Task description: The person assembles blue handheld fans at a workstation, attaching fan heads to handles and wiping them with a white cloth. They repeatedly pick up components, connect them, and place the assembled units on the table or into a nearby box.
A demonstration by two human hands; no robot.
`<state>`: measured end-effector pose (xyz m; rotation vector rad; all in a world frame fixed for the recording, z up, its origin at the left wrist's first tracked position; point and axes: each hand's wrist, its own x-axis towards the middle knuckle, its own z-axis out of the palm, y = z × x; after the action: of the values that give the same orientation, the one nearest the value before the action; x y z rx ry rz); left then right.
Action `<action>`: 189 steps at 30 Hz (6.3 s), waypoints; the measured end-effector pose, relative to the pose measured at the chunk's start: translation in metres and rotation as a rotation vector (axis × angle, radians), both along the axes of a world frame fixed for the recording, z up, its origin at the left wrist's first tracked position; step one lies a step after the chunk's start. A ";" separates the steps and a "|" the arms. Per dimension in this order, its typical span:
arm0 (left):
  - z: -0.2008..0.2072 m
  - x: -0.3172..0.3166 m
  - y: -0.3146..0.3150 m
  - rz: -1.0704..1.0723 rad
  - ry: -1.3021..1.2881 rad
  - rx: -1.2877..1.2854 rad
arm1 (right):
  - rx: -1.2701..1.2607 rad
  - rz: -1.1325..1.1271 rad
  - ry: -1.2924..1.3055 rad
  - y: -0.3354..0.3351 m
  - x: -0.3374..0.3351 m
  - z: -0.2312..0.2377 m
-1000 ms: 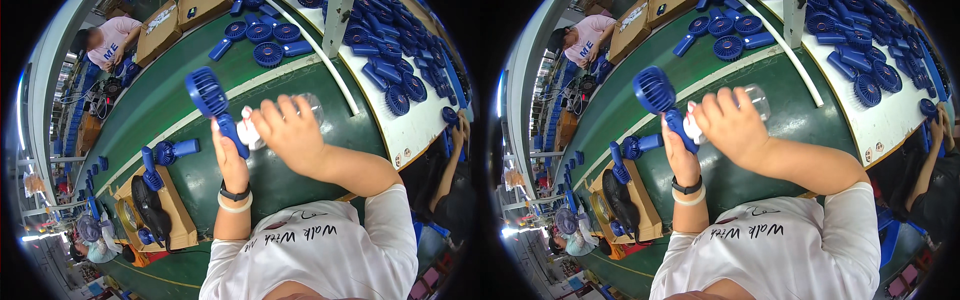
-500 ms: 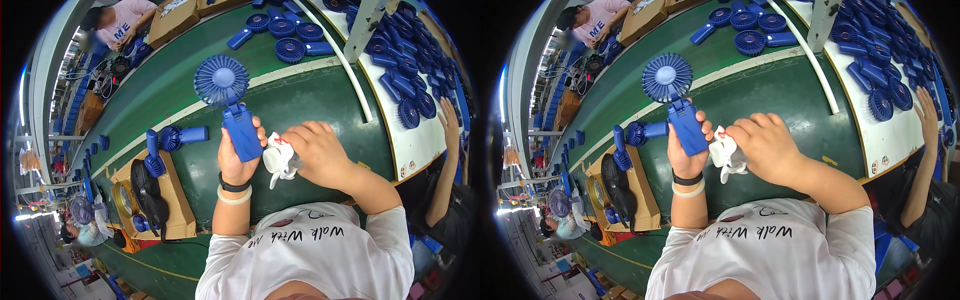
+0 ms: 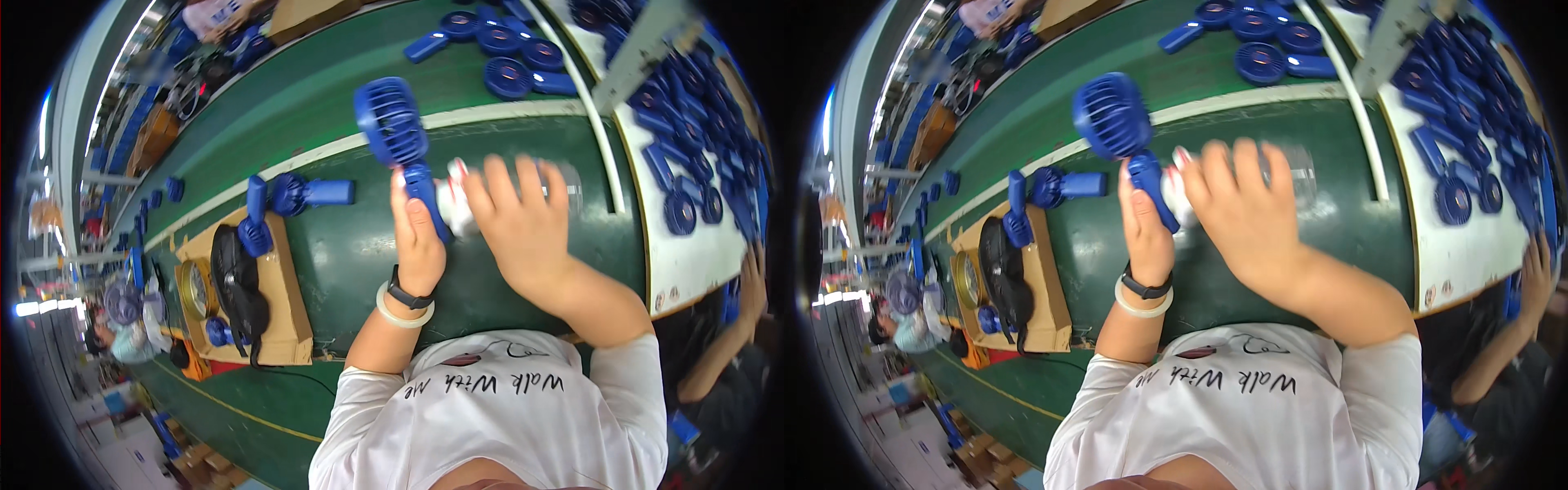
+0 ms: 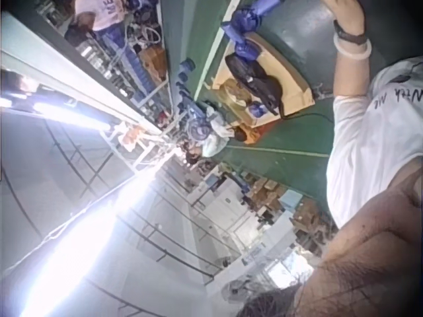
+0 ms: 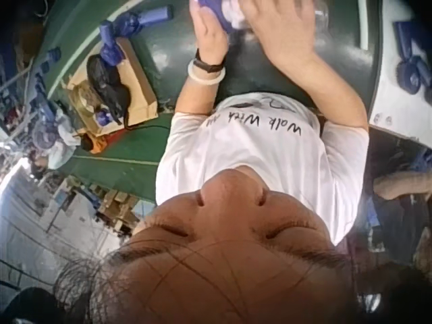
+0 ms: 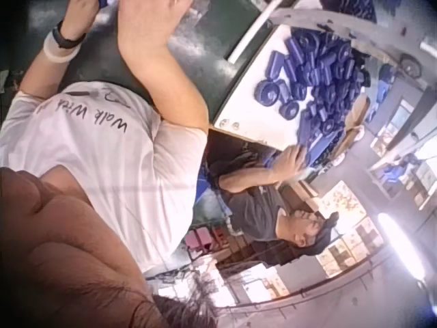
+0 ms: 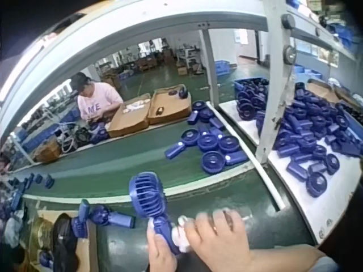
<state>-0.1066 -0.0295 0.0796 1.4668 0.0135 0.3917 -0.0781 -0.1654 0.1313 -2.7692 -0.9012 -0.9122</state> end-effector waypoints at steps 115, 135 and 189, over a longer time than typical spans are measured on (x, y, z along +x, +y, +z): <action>0.015 -0.083 0.125 -0.171 0.173 -0.569 | 0.593 0.542 0.885 0.035 0.000 -0.017; 0.039 -0.149 0.181 0.188 -0.608 1.660 | 0.928 0.183 1.154 -0.033 0.020 -0.062; 0.039 -0.089 0.209 0.007 -0.059 -0.578 | 0.917 0.413 1.245 0.032 -0.003 -0.031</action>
<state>-0.1961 0.1795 0.1183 0.8845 0.0786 0.3958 -0.0812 -0.1333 0.1004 -1.6645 -0.5172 0.4246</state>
